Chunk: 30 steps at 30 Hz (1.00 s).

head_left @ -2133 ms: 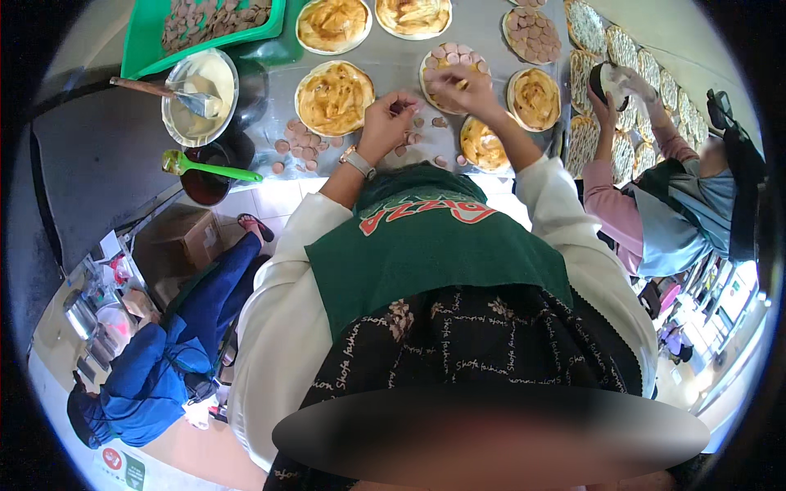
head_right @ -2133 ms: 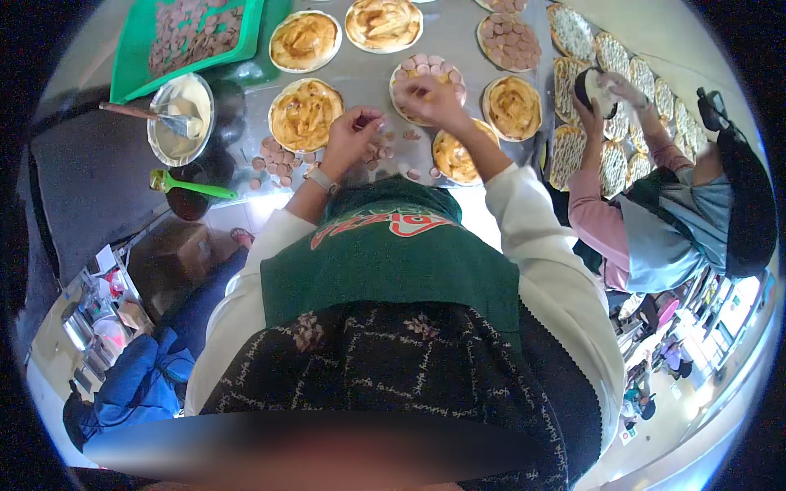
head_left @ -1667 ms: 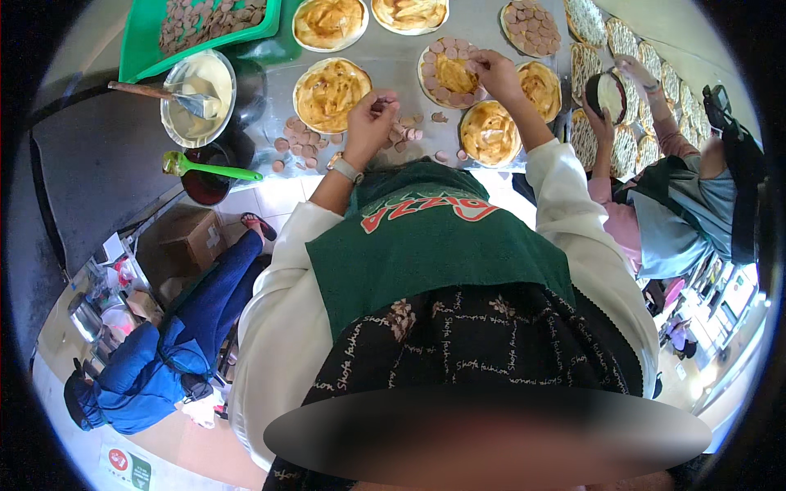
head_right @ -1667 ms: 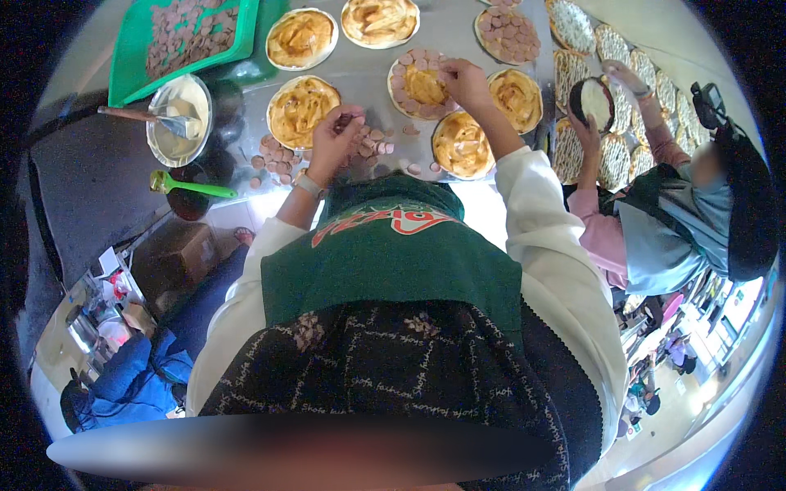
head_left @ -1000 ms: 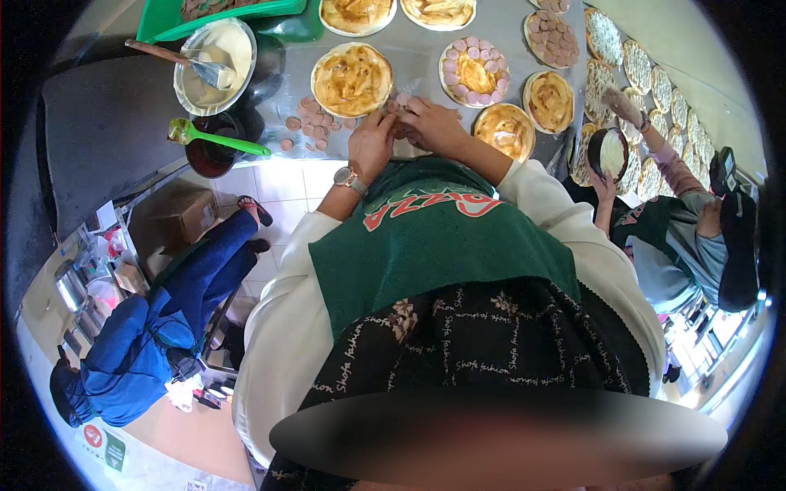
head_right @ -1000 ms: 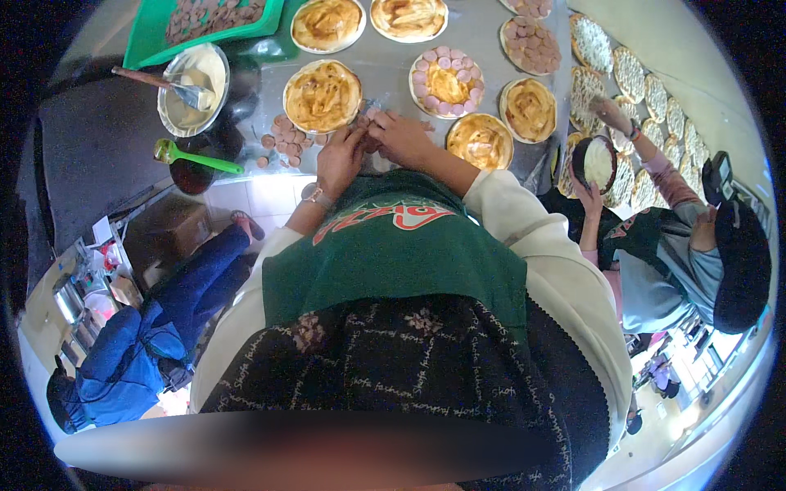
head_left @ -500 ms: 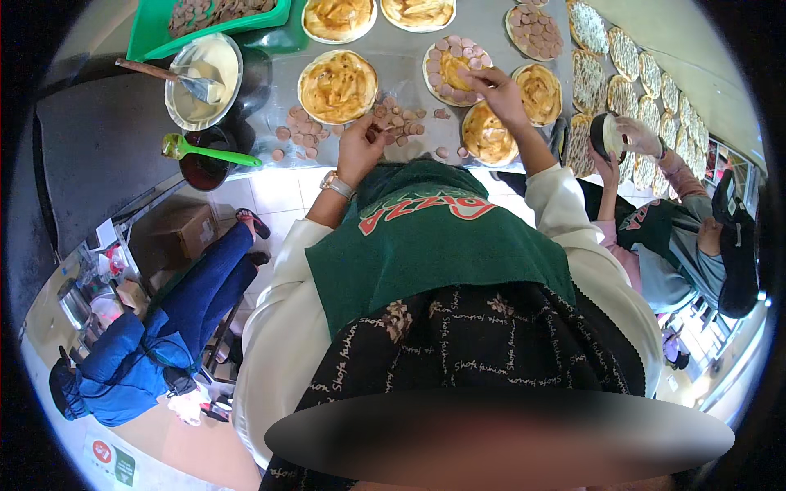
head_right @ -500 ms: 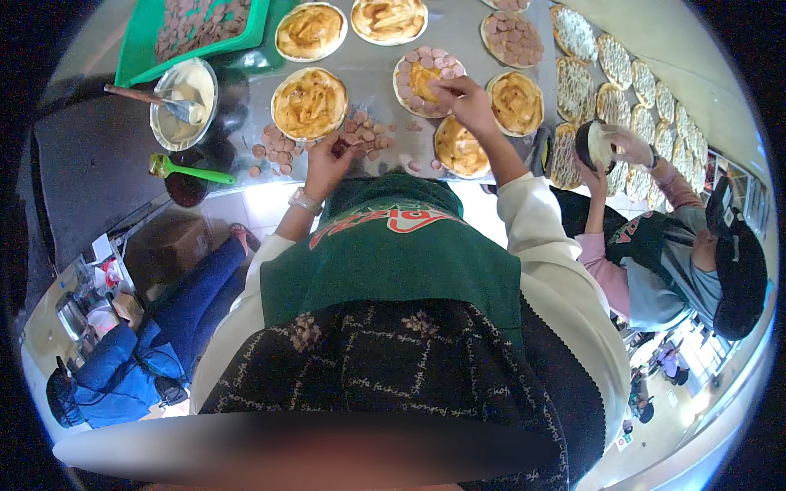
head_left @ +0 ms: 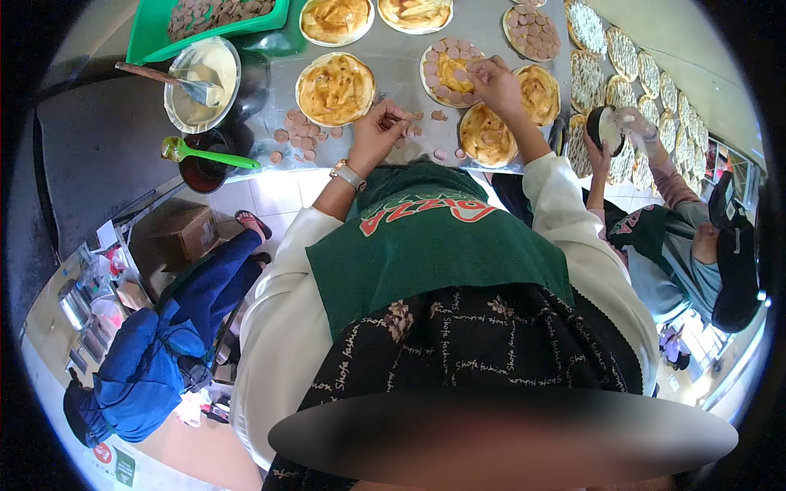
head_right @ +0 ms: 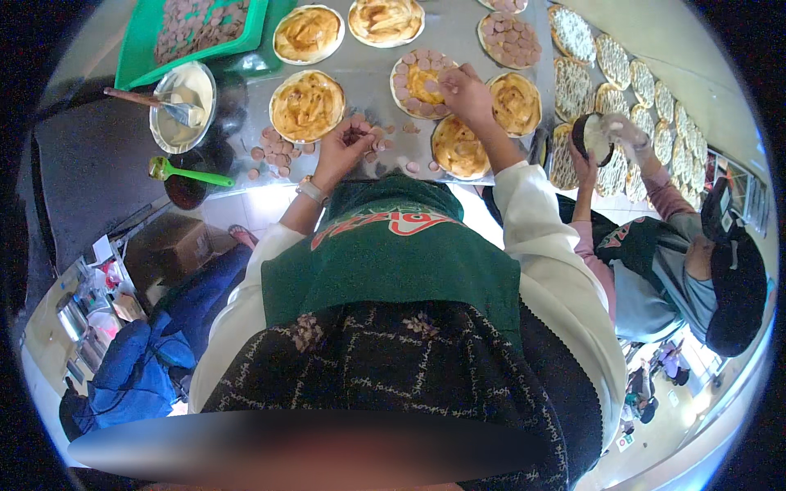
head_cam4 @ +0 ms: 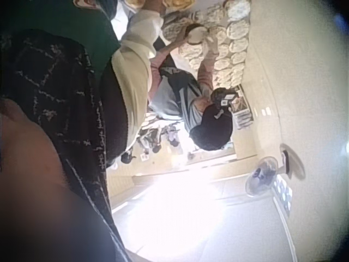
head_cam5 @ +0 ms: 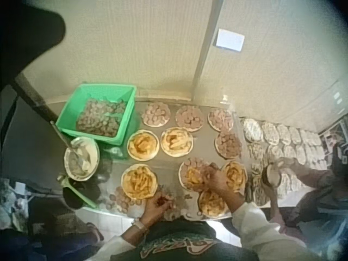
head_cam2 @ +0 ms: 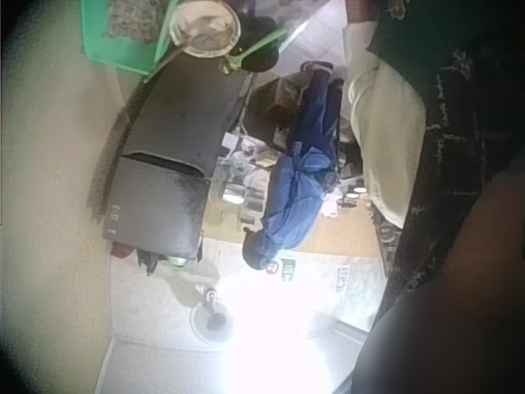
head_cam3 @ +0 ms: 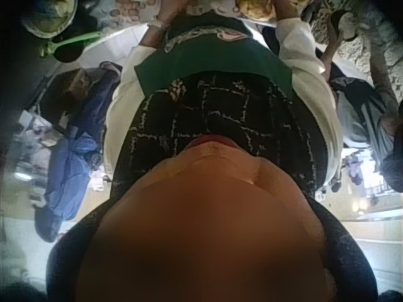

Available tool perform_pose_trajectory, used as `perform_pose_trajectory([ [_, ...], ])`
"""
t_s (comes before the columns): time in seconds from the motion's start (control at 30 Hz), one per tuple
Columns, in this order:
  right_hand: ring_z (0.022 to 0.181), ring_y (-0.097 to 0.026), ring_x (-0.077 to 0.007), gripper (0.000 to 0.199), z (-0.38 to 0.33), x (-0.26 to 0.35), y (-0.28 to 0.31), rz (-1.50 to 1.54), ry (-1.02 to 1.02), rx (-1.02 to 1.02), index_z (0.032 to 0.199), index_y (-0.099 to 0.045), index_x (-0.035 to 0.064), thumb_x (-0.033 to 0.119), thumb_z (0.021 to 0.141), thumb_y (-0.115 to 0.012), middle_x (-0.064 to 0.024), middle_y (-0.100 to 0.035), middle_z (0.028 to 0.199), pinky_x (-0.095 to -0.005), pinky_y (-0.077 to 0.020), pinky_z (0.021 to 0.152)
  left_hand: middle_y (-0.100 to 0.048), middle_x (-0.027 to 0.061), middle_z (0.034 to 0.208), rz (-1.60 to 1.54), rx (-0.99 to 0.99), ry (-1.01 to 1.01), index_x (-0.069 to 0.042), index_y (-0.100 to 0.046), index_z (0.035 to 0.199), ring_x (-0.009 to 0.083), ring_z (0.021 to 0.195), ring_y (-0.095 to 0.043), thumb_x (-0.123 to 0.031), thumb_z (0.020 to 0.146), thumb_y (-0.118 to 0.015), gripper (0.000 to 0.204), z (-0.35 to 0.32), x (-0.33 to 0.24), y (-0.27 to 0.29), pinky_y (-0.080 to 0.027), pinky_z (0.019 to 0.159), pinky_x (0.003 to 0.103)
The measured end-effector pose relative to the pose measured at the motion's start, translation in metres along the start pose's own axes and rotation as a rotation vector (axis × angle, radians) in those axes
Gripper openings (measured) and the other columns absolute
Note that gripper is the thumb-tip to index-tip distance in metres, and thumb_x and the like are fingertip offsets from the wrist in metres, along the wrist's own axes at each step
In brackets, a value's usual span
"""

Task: The recorder is seen assembling mini pizzas by placing sliced sausage on the dough bases.

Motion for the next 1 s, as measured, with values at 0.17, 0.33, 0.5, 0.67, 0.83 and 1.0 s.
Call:
perform_pose_trajectory([
  [0.17,0.079,-0.065,-0.0131,0.022,-0.028,0.085,-0.026,0.58,0.138,0.368,0.103,-0.072,0.0061,0.02,0.086,-0.072,-0.0044,-0.07,0.093,-0.0294,-0.0523,0.073,-0.065,0.0039,0.083,-0.171,-0.034,0.139,-0.001,-0.059,0.1,0.0098,0.072,-0.065,-0.003,0.089,-0.066,0.013,0.008,-0.01,-0.015,-0.054,0.055,0.023],
  [0.33,0.08,-0.067,-0.0126,0.021,-0.009,0.05,-0.06,0.789,-0.123,0.343,0.102,-0.072,0.0064,0.012,0.082,-0.074,-0.0058,-0.071,0.085,-0.0277,-0.0534,0.078,-0.066,0.0044,0.089,-0.202,-0.06,0.161,-0.001,-0.061,0.104,0.01,0.077,-0.064,-0.004,0.088,-0.067,0.017,0.014,-0.022,-0.017,-0.054,0.063,0.023],
  [0.5,0.08,-0.069,-0.019,0.022,0.046,0.003,-0.05,0.385,-0.055,0.117,0.098,-0.071,0.0074,0.015,0.077,-0.077,-0.0089,-0.07,0.085,-0.0307,-0.0543,0.077,-0.068,0.0026,0.089,-0.033,-0.113,0.071,-0.001,-0.064,0.105,0.0091,0.077,-0.062,-0.006,0.087,-0.069,0.019,0.012,-0.014,0.006,-0.052,0.071,0.024],
  [0.67,0.084,-0.067,-0.0254,0.018,0.048,0.024,-0.044,-0.062,-0.002,0.094,0.093,-0.07,0.0085,0.022,0.08,-0.072,-0.0076,-0.067,0.089,-0.0373,-0.0535,0.075,-0.065,0.0052,0.079,0.271,-0.242,-0.139,-0.001,-0.066,0.097,0.0124,0.066,-0.061,-0.006,0.085,-0.068,0.013,-0.013,-0.02,0.039,-0.05,0.062,0.027],
  [0.83,0.083,-0.064,-0.0304,0.015,0.003,0.076,-0.072,0.185,0.268,0.298,0.092,-0.068,0.0099,0.021,0.082,-0.067,-0.0069,-0.064,0.096,-0.0417,-0.0523,0.074,-0.068,0.0081,0.089,0.669,-0.269,-0.183,-0.005,-0.067,0.101,0.0198,0.078,-0.065,-0.008,0.084,-0.068,0.017,-0.036,-0.024,0.054,-0.052,0.071,0.031],
  [1.0,0.084,-0.062,-0.0322,0.019,-0.034,0.121,-0.104,-0.015,0.356,0.168,0.098,-0.066,0.0113,0.021,0.081,-0.068,-0.0094,-0.06,0.097,-0.0411,-0.0516,0.072,-0.063,0.0103,0.091,0.945,-0.209,-0.309,-0.008,-0.066,0.105,0.0309,0.084,-0.063,-0.013,0.084,-0.063,0.021,-0.043,-0.022,0.04,-0.05,0.074,0.042],
])
Point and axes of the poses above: each hand's wrist, its own z-axis towards the middle knuckle, its own y-axis out of the back of the hand, x = y × z, the point moved 7 cm from there along z, towards the middle knuckle
